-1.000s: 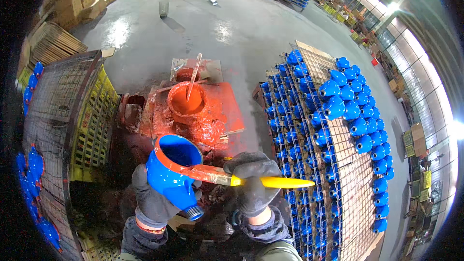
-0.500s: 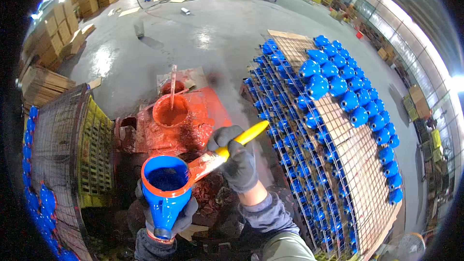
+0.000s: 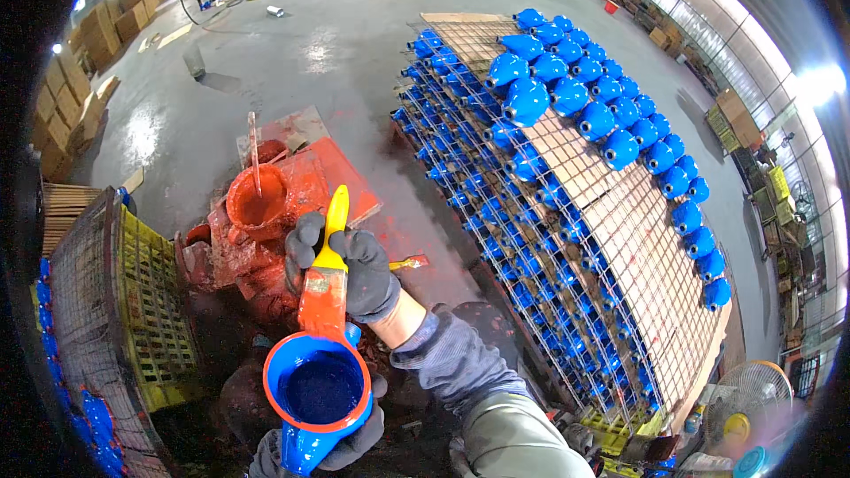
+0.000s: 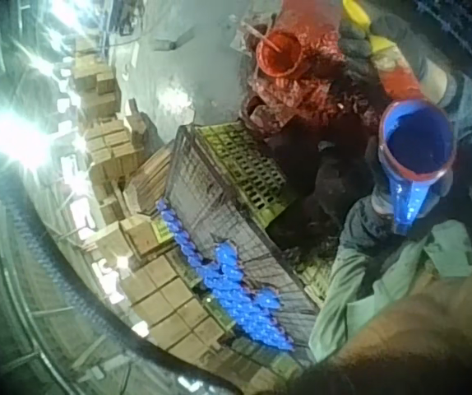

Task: The person applies a red industrial coating to blue industrial housings using a paint brush.

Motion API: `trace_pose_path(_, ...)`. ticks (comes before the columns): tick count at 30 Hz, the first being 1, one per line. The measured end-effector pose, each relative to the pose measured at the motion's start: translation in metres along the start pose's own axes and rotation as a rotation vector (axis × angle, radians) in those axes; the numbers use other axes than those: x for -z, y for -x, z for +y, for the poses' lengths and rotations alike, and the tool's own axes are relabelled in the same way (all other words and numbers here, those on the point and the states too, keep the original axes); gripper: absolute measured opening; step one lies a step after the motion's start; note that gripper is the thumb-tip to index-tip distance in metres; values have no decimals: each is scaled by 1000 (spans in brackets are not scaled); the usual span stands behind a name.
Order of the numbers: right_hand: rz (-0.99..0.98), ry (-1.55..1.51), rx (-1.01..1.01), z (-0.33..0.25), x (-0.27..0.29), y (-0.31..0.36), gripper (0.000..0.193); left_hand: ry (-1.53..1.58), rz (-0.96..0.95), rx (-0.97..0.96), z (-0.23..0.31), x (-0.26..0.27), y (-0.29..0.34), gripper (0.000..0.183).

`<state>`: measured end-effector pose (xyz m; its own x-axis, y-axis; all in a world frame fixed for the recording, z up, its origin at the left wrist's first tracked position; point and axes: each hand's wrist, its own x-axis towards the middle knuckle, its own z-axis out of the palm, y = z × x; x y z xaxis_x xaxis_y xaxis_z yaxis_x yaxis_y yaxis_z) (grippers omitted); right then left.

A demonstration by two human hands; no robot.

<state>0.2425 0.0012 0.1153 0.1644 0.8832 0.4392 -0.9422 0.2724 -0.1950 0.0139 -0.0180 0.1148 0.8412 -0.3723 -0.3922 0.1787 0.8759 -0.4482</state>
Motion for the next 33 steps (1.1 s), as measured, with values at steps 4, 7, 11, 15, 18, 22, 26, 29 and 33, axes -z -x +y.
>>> trace_pose_path(4,296,294,194,-6,-10,-7,35,73,-528,-94,-7,-15,-2,110)
trace_pose_path(7,468,367,364,-26,-18,8,29,60,-508,-422,15,-41,-13,107)
trace_pose_path(11,393,1039,617,-10,-58,8,28,-5,-608,-518,50,-33,-21,91)
trace_pose_path(15,336,1320,668,1,-57,14,29,78,-612,-517,57,-32,-16,84)
trace_pose_path(18,253,1555,617,2,-61,16,7,39,-637,-553,59,-31,-19,84)
trace_pose_path(22,305,1557,648,7,-58,14,6,91,-667,-514,56,-30,-15,86)
trace_pose_path(26,408,1305,558,-2,-47,14,13,89,-637,-505,48,-44,-12,97)
trace_pose_path(29,420,1015,467,-8,-25,14,29,-16,-718,-458,56,-38,-12,102)
trace_pose_path(33,588,740,567,-9,-24,10,35,-220,-279,-882,48,-56,-3,108)
